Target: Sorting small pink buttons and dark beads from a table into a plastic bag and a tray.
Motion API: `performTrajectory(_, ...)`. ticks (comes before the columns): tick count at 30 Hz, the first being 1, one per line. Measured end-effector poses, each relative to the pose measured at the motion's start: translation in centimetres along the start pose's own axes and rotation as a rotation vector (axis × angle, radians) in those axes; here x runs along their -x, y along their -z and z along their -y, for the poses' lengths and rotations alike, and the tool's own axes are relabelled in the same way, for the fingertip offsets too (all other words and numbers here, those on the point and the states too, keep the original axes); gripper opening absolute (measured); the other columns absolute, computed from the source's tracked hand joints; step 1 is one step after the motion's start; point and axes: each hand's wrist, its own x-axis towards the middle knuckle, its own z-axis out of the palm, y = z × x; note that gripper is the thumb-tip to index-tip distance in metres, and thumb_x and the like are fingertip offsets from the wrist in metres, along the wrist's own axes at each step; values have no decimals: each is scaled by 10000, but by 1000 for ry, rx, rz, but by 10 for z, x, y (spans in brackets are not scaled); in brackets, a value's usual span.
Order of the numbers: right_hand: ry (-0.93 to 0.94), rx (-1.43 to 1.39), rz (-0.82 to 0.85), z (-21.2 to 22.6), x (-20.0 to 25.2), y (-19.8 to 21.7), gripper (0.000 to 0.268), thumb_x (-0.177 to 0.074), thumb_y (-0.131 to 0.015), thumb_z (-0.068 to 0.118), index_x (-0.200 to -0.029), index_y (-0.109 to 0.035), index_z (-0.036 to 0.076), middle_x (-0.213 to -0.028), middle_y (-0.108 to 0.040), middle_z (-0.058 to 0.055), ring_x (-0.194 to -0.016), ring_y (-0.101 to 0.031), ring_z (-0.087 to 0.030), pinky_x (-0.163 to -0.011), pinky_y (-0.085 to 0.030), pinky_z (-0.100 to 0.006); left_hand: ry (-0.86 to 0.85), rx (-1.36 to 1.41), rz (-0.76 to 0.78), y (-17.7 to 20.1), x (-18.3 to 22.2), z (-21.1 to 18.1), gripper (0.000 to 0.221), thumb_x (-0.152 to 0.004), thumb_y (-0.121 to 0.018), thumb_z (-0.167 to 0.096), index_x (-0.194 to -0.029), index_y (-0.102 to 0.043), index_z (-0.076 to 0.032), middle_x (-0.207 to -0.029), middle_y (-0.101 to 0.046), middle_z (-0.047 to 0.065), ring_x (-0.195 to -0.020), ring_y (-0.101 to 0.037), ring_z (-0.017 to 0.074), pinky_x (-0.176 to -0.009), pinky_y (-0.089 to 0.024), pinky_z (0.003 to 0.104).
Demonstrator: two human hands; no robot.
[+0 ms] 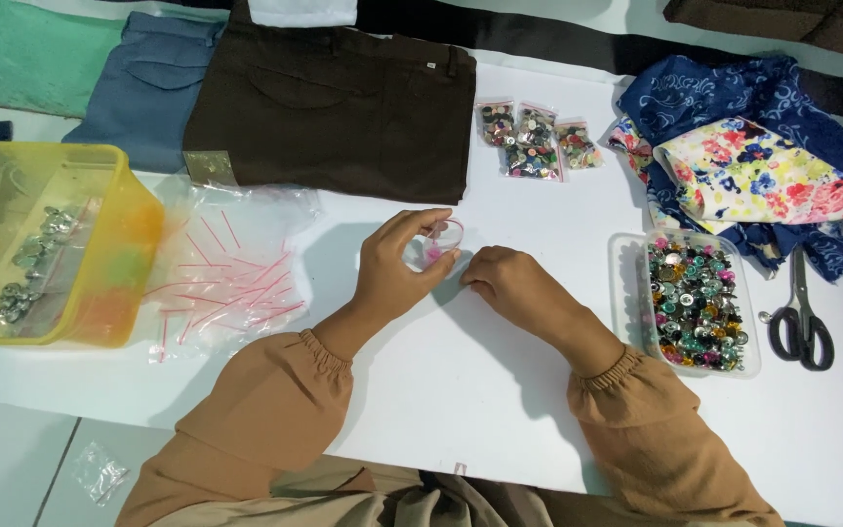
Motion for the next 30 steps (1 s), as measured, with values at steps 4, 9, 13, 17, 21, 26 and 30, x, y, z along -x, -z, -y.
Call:
performTrajectory(4,-9,-42,-31,0,3,10,132,-882,-689,-24,-975,-776,7,-904,-759,-156,-827,-763,-255,-690,-653,-294,40,8,6,-2,2,7,474,-782,-839,-64,-1231,-687,-61,-972,-715,130,-900,-737,293,-812,-612,363)
performTrajectory(9,114,-194,-434,32,13,41,105,-906,-719,-17,-979,-773,35,-929,-748,-105,-822,-742,-250,-632,-625,-284,41,23,-3,-8,5,1,461,-791,-859,-116,-1221,-694,-92,-978,-716,81,-904,-735,254,-821,-608,366)
performTrajectory(13,173,-187,-579,36,11,34,108,-896,-740,-5,-974,-773,60,-913,-742,-64,-815,-725,-197,-595,-600,-239,30,31,45,-12,6,-10,480,-778,-871,-128,-1224,-696,-114,-984,-719,50,-893,-730,211,-814,-611,348)
performTrajectory(17,174,-116,-606,31,11,32,137,-883,-776,39,-1011,-794,86,-945,-748,-73,-856,-684,-207,-602,-577,-237,16,-5,57,-14,10,-10,482,-761,-885,-129,-1202,-693,-92,-982,-719,60,-885,-731,216,-814,-610,349)
performTrajectory(21,98,-32,-596,31,14,34,81,-887,-814,137,-964,-794,121,-1005,-718,-66,-915,-667,-225,-684,-594,-286,-5,-52,51,-12,8,-11,419,-803,-858,-122,-1183,-693,-60,-947,-706,75,-849,-732,231,-786,-613,341)
performTrajectory(26,-77,-206,-386,27,12,21,174,-842,-838,162,-958,-781,46,-937,-734,-165,-816,-727,-301,-647,-638,-349,-29,-61,62,-14,13,0,555,-682,-866,-4,-1206,-701,-83,-901,-682,38,-817,-710,200,-780,-613,332)
performTrajectory(30,-161,-352,-333,23,9,22,142,-843,-782,26,-984,-769,16,-899,-771,-163,-862,-768,-317,-686,-658,-349,-15,40,50,-13,8,-4,519,-714,-844,-21,-1208,-711,-110,-897,-663,13,-821,-697,182,-788,-610,313)
